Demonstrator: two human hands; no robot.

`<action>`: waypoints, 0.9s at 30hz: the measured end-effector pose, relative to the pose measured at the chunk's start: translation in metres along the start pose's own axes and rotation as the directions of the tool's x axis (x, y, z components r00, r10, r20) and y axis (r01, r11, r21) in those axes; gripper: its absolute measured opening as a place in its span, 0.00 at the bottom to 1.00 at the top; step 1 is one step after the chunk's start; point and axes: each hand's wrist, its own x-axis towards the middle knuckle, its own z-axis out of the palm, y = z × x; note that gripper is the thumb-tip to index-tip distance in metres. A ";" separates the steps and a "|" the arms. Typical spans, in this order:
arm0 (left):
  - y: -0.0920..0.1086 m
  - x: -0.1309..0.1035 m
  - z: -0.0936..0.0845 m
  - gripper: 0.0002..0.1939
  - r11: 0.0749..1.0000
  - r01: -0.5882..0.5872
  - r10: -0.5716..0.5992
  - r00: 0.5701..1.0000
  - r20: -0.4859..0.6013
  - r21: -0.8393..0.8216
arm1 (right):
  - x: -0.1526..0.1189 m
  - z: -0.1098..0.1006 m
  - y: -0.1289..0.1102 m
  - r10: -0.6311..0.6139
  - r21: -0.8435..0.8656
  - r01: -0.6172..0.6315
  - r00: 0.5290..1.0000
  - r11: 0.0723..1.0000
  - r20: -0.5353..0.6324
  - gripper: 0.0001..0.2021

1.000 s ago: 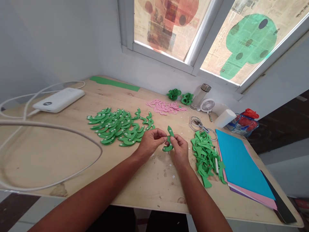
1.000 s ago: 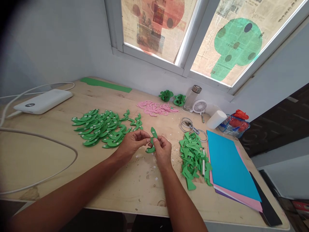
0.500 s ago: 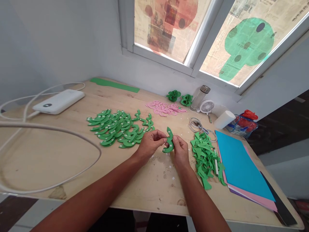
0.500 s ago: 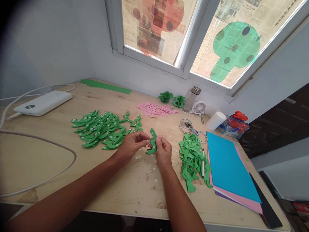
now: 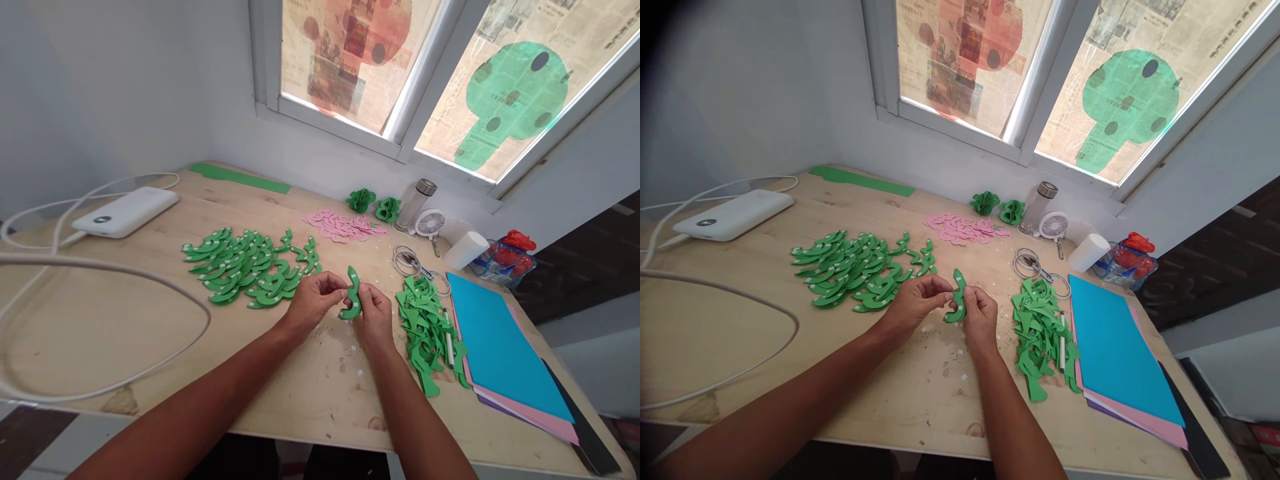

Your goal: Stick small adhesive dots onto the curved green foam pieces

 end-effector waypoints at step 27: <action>0.007 0.001 -0.006 0.10 0.989 -0.066 0.043 0.985 0.169 0.132 | 0.000 -0.001 -0.008 0.094 0.174 -0.107 0.992 0.979 0.078 0.07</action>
